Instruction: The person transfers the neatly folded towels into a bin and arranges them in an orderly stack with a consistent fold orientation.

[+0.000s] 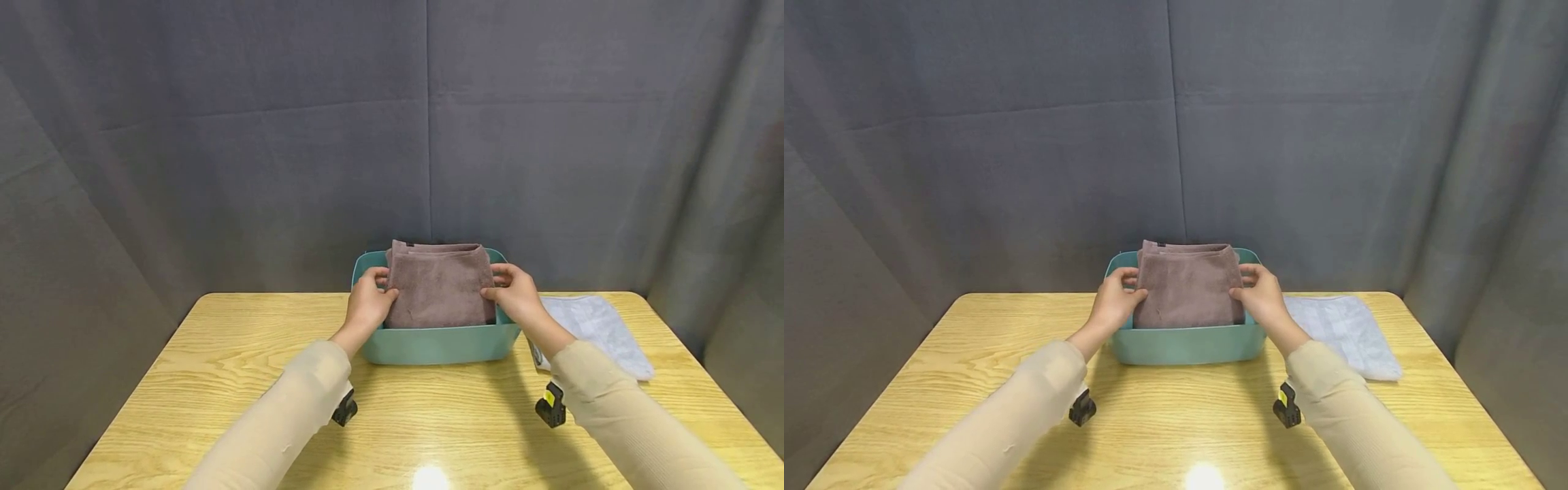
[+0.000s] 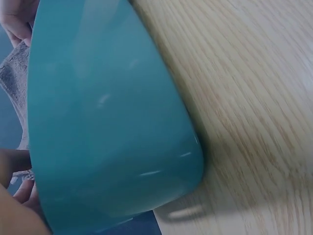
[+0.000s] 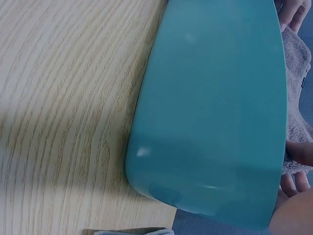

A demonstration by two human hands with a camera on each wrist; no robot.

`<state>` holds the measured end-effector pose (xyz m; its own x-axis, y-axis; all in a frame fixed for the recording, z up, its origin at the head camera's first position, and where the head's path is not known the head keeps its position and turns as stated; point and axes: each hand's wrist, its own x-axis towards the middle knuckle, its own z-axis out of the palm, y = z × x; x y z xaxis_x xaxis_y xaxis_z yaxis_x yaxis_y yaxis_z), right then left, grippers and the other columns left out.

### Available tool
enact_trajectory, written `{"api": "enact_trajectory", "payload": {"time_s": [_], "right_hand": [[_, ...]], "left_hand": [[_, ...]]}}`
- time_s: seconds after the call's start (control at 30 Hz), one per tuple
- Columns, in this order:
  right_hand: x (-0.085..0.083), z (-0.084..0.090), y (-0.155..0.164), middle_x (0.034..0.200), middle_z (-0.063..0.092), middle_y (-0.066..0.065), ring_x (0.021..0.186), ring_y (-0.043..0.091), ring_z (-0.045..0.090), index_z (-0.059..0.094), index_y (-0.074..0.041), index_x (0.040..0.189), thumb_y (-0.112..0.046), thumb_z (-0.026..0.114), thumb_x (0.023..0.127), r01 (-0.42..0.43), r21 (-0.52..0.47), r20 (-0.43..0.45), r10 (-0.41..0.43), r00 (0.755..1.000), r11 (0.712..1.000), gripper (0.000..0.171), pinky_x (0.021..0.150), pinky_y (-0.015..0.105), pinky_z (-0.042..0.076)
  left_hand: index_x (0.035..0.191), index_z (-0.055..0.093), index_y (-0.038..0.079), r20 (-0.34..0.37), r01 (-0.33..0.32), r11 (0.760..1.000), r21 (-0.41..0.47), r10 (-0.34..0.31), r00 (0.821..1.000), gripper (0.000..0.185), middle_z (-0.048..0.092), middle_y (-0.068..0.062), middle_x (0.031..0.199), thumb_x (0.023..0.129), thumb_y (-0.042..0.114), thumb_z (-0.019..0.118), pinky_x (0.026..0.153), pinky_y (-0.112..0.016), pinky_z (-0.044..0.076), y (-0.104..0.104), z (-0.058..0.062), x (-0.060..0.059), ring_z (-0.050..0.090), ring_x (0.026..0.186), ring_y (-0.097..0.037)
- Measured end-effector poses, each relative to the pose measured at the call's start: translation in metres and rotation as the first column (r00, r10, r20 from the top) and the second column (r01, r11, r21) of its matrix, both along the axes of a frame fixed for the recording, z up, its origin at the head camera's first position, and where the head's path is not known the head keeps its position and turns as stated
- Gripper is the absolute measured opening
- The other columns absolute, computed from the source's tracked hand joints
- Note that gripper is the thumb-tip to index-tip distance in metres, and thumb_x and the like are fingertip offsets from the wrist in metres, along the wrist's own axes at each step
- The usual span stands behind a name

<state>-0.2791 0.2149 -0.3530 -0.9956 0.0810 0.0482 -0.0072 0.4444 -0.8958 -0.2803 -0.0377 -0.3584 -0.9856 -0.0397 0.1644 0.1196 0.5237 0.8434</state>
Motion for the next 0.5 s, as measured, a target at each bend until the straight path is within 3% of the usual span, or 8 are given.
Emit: {"api": "enact_trajectory", "payload": {"time_s": [0.27,0.5], "right_hand": [[-0.0029,-0.0009,-0.0015,0.125,0.059,0.029,0.104,0.034,0.060,0.048,0.006,0.139,0.001,0.066,0.090,0.013,0.010,-0.008,-0.013,1.000,1.000,0.052,0.069,0.024,0.051],[-0.0016,-0.0008,0.0002,0.128,0.057,0.029,0.112,0.038,0.057,0.048,0.005,0.139,0.001,0.067,0.090,0.021,0.016,0.009,-0.021,1.000,1.000,0.054,0.077,0.031,0.053]], "left_hand": [[0.134,0.054,0.001,-0.012,-0.010,0.999,-0.046,0.009,1.000,0.044,0.065,-0.015,0.118,0.093,0.005,0.067,0.083,-0.042,0.055,0.0017,-0.0037,-0.0013,0.065,0.101,-0.029],[0.133,0.055,0.001,-0.017,0.000,0.998,-0.061,-0.001,1.000,0.043,0.065,-0.016,0.117,0.093,0.004,0.067,0.083,-0.042,0.055,0.0027,-0.0042,-0.0009,0.066,0.101,-0.028]]}}
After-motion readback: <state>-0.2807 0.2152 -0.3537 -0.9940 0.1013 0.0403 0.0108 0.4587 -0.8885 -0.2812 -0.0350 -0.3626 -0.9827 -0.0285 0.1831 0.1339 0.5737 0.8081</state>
